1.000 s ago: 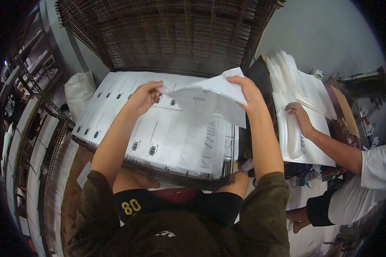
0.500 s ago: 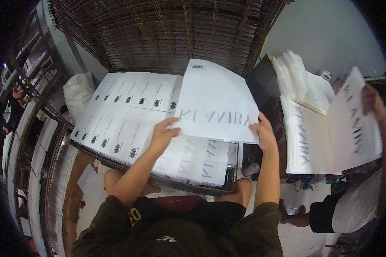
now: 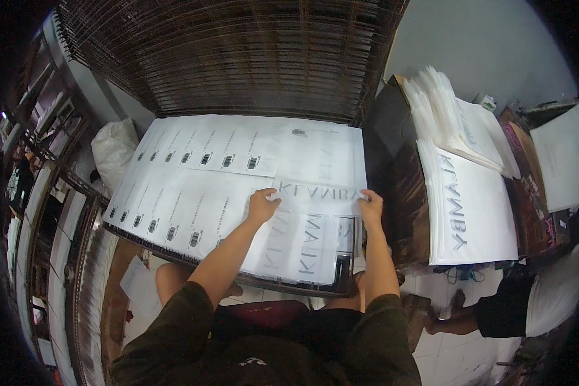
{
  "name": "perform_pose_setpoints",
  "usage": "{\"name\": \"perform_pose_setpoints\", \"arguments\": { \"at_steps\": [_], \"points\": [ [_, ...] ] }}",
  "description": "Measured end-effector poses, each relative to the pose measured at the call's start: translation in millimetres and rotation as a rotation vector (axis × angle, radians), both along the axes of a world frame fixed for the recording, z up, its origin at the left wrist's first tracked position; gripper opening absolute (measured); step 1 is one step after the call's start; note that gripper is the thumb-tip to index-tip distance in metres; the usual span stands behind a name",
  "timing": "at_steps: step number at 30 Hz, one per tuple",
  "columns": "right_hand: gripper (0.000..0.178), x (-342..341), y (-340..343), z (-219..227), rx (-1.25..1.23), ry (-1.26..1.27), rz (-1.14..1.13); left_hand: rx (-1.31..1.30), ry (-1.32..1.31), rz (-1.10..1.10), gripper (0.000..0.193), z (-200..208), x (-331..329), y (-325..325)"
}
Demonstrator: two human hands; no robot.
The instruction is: The person sits on the floor and repeatedly picks up white papers from a stack, flips them, and places them back down. Another person stands nearby and also handles similar papers.
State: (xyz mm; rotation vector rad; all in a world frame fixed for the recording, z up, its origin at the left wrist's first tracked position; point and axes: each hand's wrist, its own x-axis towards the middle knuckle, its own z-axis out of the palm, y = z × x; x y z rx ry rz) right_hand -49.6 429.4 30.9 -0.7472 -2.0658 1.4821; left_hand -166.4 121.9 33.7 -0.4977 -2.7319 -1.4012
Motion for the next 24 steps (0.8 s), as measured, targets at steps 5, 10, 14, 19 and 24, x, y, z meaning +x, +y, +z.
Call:
{"name": "perform_pose_setpoints", "arguments": {
  "at_steps": [5,10,14,19,24],
  "points": [
    [0.03,-8,0,-4,0.027,-0.041,-0.051,-0.061,0.017,0.026,0.04,-5,-10,2],
    [0.029,-9,3,-10,0.07,-0.076,-0.068,-0.083,-0.006,0.02,0.039,-2,-8,1],
    [0.03,-8,4,-13,0.047,-0.032,-0.033,-0.086,-0.034,0.016,0.039,-4,-8,-2],
    [0.033,-7,-1,-7,0.064,0.011,-0.023,-0.084,-0.039,0.039,0.041,-2,-9,-6],
    [0.032,20,-21,12,0.316,0.016,-0.216,-0.126,0.346,0.152,0.043,39,17,-18]
  ]
}}
